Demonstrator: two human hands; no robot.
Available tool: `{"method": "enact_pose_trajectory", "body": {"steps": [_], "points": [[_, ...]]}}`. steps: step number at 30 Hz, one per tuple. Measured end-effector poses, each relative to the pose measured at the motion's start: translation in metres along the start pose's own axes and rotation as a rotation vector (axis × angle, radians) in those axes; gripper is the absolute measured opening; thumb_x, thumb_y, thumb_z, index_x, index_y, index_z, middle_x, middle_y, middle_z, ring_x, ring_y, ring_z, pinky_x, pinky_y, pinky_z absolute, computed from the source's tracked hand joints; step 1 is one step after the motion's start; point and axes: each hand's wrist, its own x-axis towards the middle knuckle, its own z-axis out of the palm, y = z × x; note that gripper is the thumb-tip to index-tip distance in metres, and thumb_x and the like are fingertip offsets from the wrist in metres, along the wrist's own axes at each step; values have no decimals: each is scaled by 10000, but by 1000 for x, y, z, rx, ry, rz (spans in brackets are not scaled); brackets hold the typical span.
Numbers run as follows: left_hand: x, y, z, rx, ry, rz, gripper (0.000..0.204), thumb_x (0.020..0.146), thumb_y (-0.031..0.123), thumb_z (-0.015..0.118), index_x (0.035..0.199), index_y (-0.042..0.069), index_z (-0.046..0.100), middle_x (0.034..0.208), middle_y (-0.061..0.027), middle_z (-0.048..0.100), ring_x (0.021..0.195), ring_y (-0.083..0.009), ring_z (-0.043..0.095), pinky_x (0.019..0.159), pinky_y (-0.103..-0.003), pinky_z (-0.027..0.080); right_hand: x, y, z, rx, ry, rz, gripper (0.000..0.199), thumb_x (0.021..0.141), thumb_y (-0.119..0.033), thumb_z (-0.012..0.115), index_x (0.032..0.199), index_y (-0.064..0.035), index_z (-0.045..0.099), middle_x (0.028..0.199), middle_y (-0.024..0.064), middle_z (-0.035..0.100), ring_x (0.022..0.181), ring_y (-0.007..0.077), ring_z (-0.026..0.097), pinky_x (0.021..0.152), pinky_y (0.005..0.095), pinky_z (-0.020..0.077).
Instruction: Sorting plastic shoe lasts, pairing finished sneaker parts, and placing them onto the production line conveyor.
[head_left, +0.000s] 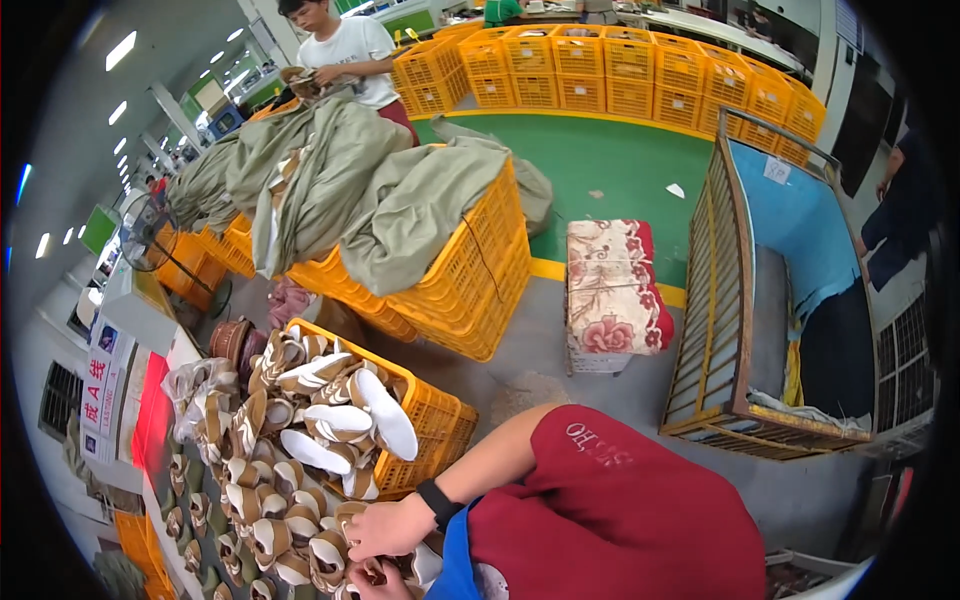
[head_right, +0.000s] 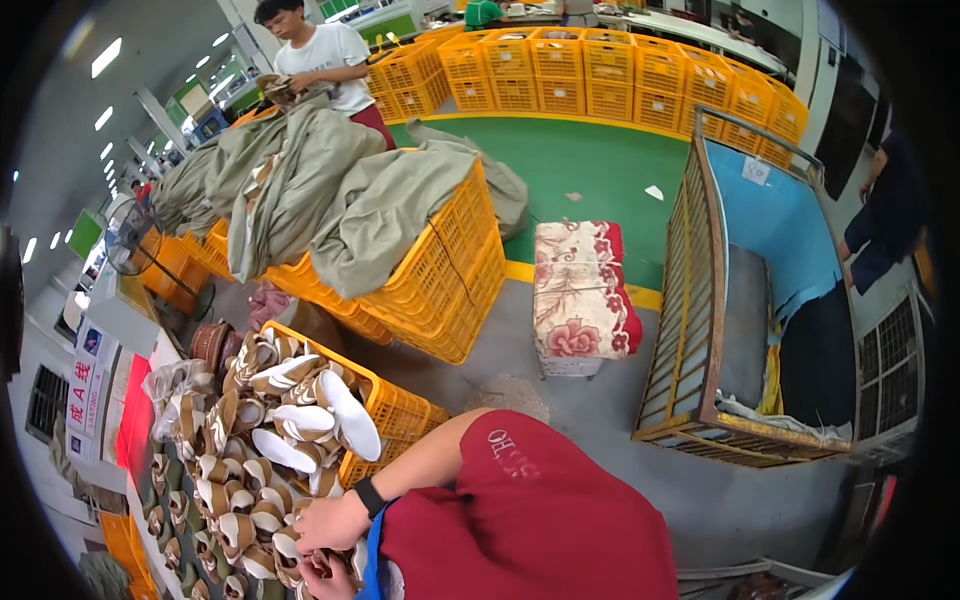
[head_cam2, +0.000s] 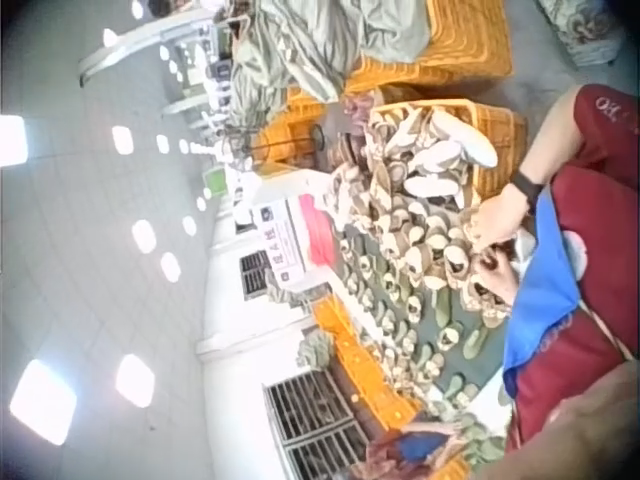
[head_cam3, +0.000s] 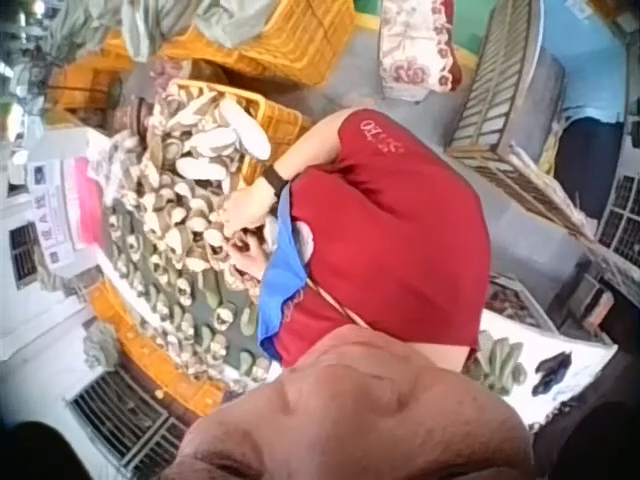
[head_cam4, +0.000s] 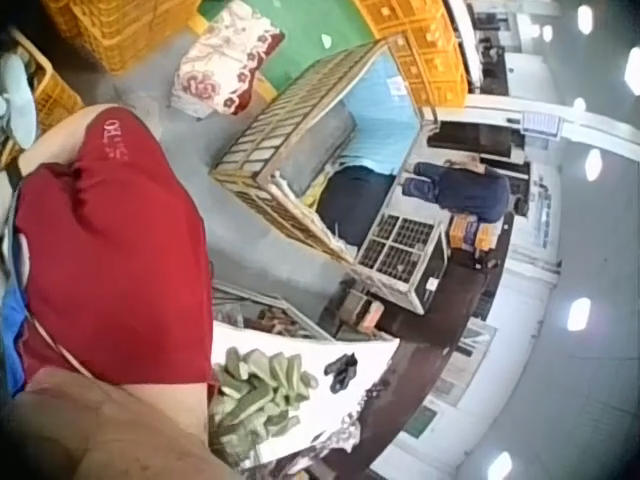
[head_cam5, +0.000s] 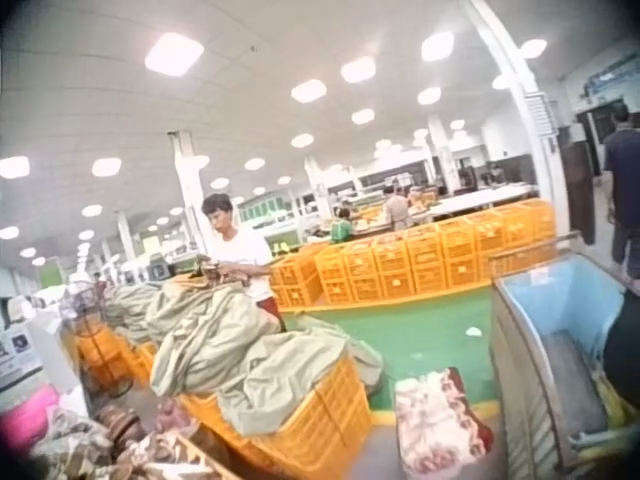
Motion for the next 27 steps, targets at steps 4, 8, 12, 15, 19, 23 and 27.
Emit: {"method": "enact_pose_trajectory", "body": {"steps": [4,8,12,15,19,23,27], "points": [[7,11,-2,-42,70,133,300,826,176,644,1024,-38,577,868,-179,627,735,-243,595,659,-322,490,3,-2,-2,51,209,-18,137,758,-209,555,835,-107,604,871,139,552,780,328,573,605,433,465],[8,10,-3,39,122,143,227,823,105,607,1018,-11,601,786,-138,589,721,-277,570,687,-360,452,16,-3,2,35,249,-13,75,774,-181,535,760,-131,589,822,81,542,736,264,577,558,378,476],[-20,-3,-18,116,348,-23,162,763,74,627,906,14,579,817,-161,577,764,-350,542,669,-421,432,33,-14,17,136,240,-83,79,749,-137,616,824,-121,598,816,51,558,749,235,591,603,333,504],[-43,-5,-37,88,530,-158,160,747,18,625,901,8,579,816,-157,587,753,-336,548,656,-399,439,50,-37,31,414,209,-151,131,740,-45,638,866,-72,616,820,77,549,720,246,582,607,335,490],[-77,-1,-76,178,698,-263,191,724,-22,630,907,1,578,830,-146,599,738,-327,552,664,-392,453,80,-85,47,544,101,-326,161,730,1,643,878,-60,630,847,102,540,705,257,569,605,322,477],[-98,1,-90,219,874,-377,236,705,-36,654,903,2,531,805,-123,579,733,-287,571,651,-346,472,104,-109,56,747,-2,-415,209,749,10,634,950,-35,602,831,101,511,709,269,543,615,336,464],[-111,-6,-89,201,1074,-470,287,731,-20,665,954,6,485,844,-132,585,729,-270,595,657,-337,487,126,-126,73,821,-130,-541,201,765,19,606,962,-24,596,826,114,489,733,269,533,634,340,450]]}}
